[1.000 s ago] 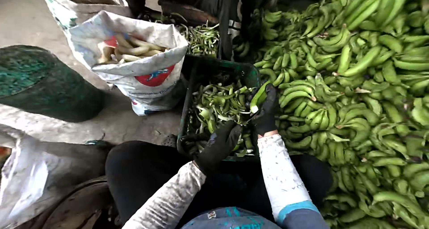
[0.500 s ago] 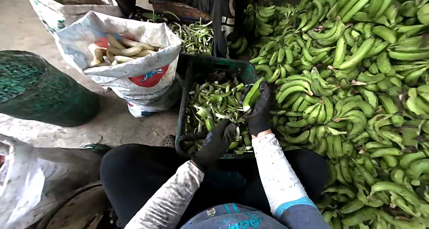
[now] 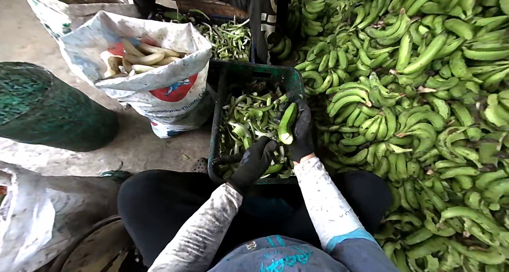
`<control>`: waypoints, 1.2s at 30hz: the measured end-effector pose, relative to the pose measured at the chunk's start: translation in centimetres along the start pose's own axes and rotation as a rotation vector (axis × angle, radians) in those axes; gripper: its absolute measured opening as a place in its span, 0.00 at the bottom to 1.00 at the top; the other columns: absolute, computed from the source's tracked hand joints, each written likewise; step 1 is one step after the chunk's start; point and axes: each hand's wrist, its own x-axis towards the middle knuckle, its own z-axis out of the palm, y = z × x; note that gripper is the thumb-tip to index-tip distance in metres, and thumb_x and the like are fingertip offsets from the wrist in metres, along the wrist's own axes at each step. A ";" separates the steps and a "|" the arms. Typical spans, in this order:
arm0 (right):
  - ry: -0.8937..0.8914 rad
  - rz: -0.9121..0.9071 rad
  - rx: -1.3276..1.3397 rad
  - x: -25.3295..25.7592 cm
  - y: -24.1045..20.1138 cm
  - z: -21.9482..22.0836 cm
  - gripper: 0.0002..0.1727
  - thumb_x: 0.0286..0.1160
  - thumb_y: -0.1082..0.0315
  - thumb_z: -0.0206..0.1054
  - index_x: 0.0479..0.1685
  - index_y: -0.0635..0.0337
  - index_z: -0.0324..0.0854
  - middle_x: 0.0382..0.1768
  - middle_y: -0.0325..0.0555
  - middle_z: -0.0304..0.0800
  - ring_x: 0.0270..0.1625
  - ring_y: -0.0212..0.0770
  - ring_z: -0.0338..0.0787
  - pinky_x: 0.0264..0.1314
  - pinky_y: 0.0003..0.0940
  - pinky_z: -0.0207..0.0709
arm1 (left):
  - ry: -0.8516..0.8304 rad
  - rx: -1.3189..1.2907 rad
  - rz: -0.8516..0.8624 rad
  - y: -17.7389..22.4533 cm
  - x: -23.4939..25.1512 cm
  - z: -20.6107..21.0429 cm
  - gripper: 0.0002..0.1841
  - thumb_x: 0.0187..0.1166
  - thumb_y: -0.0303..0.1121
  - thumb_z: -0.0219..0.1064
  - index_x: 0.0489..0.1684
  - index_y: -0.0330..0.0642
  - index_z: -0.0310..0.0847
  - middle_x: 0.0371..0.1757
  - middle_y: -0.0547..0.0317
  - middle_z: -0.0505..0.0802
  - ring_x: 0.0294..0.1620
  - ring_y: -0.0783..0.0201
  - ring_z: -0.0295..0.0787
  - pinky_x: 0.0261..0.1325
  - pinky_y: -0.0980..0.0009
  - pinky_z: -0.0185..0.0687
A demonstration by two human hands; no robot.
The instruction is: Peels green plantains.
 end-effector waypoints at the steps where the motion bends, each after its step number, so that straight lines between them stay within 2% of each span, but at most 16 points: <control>1: -0.002 0.027 0.032 -0.1 0.2 0.0 0.24 0.92 0.40 0.39 0.61 0.35 0.79 0.33 0.32 0.84 0.25 0.29 0.81 0.25 0.25 0.79 | 0.004 0.015 0.003 -0.3 0.2 0.1 0.32 0.90 0.62 0.40 0.57 0.43 0.79 0.32 0.57 0.85 0.32 0.60 0.83 0.39 0.55 0.82; 3: -0.003 0.109 0.072 -0.5 1.0 -0.1 0.24 0.90 0.38 0.40 0.59 0.36 0.79 0.31 0.33 0.82 0.24 0.29 0.80 0.23 0.27 0.79 | 0.021 0.051 0.001 -0.7 0.5 0.0 0.30 0.90 0.61 0.41 0.56 0.44 0.80 0.33 0.55 0.85 0.32 0.58 0.84 0.38 0.53 0.82; 6: -0.022 0.194 0.093 -1.6 2.1 0.3 0.26 0.90 0.38 0.38 0.61 0.35 0.79 0.35 0.30 0.85 0.29 0.27 0.83 0.29 0.26 0.81 | 0.010 0.098 -0.073 -0.9 0.8 -0.6 0.26 0.93 0.53 0.44 0.64 0.42 0.78 0.42 0.46 0.89 0.42 0.50 0.89 0.47 0.44 0.84; 8: -0.033 0.220 0.114 -2.1 2.9 0.1 0.28 0.89 0.38 0.35 0.63 0.36 0.79 0.35 0.29 0.85 0.30 0.26 0.84 0.32 0.24 0.81 | 0.022 0.124 -0.083 -1.2 0.8 -0.5 0.24 0.94 0.51 0.45 0.62 0.40 0.78 0.40 0.46 0.89 0.41 0.49 0.89 0.45 0.44 0.83; 10: -0.036 0.226 0.043 -2.8 3.5 0.1 0.29 0.90 0.38 0.33 0.63 0.36 0.79 0.38 0.28 0.86 0.35 0.24 0.84 0.37 0.23 0.80 | 0.017 0.119 -0.140 -1.0 0.8 -0.8 0.23 0.94 0.50 0.46 0.61 0.41 0.78 0.42 0.44 0.89 0.44 0.46 0.89 0.48 0.42 0.82; 14: -0.071 0.245 -0.019 -3.1 3.5 -0.5 0.28 0.91 0.41 0.35 0.69 0.37 0.78 0.45 0.29 0.89 0.40 0.24 0.86 0.39 0.22 0.81 | 0.041 0.166 -0.155 -1.1 0.7 -0.7 0.24 0.93 0.52 0.46 0.65 0.43 0.78 0.45 0.44 0.90 0.45 0.45 0.90 0.48 0.40 0.83; 17: -0.100 0.269 -0.021 -3.2 3.3 -1.0 0.28 0.91 0.41 0.35 0.68 0.38 0.79 0.46 0.31 0.90 0.39 0.26 0.87 0.36 0.23 0.81 | 0.051 0.254 -0.202 -0.7 0.6 -0.5 0.25 0.93 0.53 0.45 0.69 0.46 0.76 0.46 0.43 0.91 0.48 0.42 0.90 0.50 0.37 0.82; 20: -0.151 0.305 -0.120 -3.2 2.4 -1.7 0.26 0.92 0.43 0.39 0.70 0.38 0.78 0.49 0.31 0.89 0.39 0.26 0.86 0.36 0.24 0.81 | 0.094 0.381 -0.193 -1.3 0.9 -0.3 0.26 0.93 0.54 0.45 0.63 0.43 0.79 0.46 0.43 0.91 0.48 0.41 0.91 0.48 0.37 0.82; 22: -0.202 0.382 -0.188 -3.0 1.4 -2.2 0.19 0.89 0.45 0.50 0.61 0.40 0.80 0.40 0.30 0.87 0.34 0.24 0.85 0.30 0.22 0.80 | 0.159 0.516 -0.124 -2.1 1.2 -0.6 0.24 0.92 0.53 0.47 0.54 0.43 0.81 0.43 0.45 0.90 0.43 0.42 0.91 0.41 0.41 0.83; 24: -0.233 0.544 -0.217 -2.3 1.0 -2.4 0.17 0.83 0.44 0.58 0.51 0.43 0.82 0.33 0.31 0.85 0.29 0.26 0.84 0.27 0.23 0.79 | 0.143 0.601 -0.088 -2.0 1.3 -1.7 0.21 0.90 0.52 0.52 0.55 0.43 0.82 0.46 0.44 0.91 0.45 0.41 0.91 0.42 0.40 0.84; 27: -0.301 0.748 -0.253 -1.4 0.9 -3.0 0.19 0.83 0.46 0.58 0.51 0.51 0.81 0.31 0.41 0.86 0.26 0.34 0.86 0.23 0.29 0.81 | 0.060 0.640 -0.021 -2.1 1.7 -3.1 0.22 0.90 0.53 0.53 0.56 0.44 0.82 0.48 0.43 0.91 0.48 0.39 0.91 0.45 0.40 0.83; 29: -0.386 0.791 -0.302 -0.9 0.2 -3.4 0.20 0.83 0.45 0.57 0.53 0.50 0.81 0.31 0.41 0.86 0.23 0.33 0.85 0.20 0.28 0.81 | 0.081 0.602 0.017 -2.8 1.8 -3.2 0.23 0.90 0.54 0.53 0.55 0.44 0.84 0.46 0.44 0.91 0.47 0.40 0.91 0.46 0.40 0.83; 31: -0.431 0.820 -0.365 -0.4 -1.1 -2.7 0.18 0.83 0.46 0.59 0.53 0.50 0.81 0.32 0.42 0.87 0.22 0.33 0.84 0.19 0.27 0.80 | 0.149 0.524 -0.038 -3.3 1.8 -3.4 0.22 0.90 0.52 0.53 0.54 0.43 0.83 0.45 0.45 0.90 0.48 0.42 0.91 0.46 0.42 0.83; 32: -0.462 0.845 -0.429 -0.3 -1.9 -1.9 0.17 0.83 0.49 0.59 0.57 0.49 0.79 0.32 0.42 0.87 0.22 0.33 0.84 0.18 0.27 0.79 | 0.200 0.422 -0.127 -3.6 1.8 -4.1 0.23 0.91 0.51 0.52 0.58 0.39 0.81 0.49 0.43 0.90 0.51 0.42 0.90 0.50 0.41 0.83; 34: -0.567 0.918 -0.622 -0.8 -3.3 -0.2 0.19 0.83 0.58 0.57 0.70 0.48 0.71 0.33 0.45 0.87 0.21 0.35 0.85 0.17 0.28 0.80 | 0.393 0.061 -0.376 -5.3 1.9 -7.9 0.27 0.93 0.49 0.49 0.77 0.37 0.72 0.62 0.35 0.88 0.63 0.39 0.87 0.66 0.37 0.78; 36: -0.613 0.867 -0.910 -1.1 -3.8 0.8 0.27 0.83 0.63 0.59 0.82 0.46 0.62 0.37 0.44 0.85 0.26 0.35 0.85 0.24 0.29 0.81 | 0.596 -0.167 -0.387 -6.1 1.9 -11.0 0.28 0.94 0.50 0.44 0.80 0.38 0.70 0.68 0.36 0.86 0.68 0.44 0.84 0.71 0.41 0.75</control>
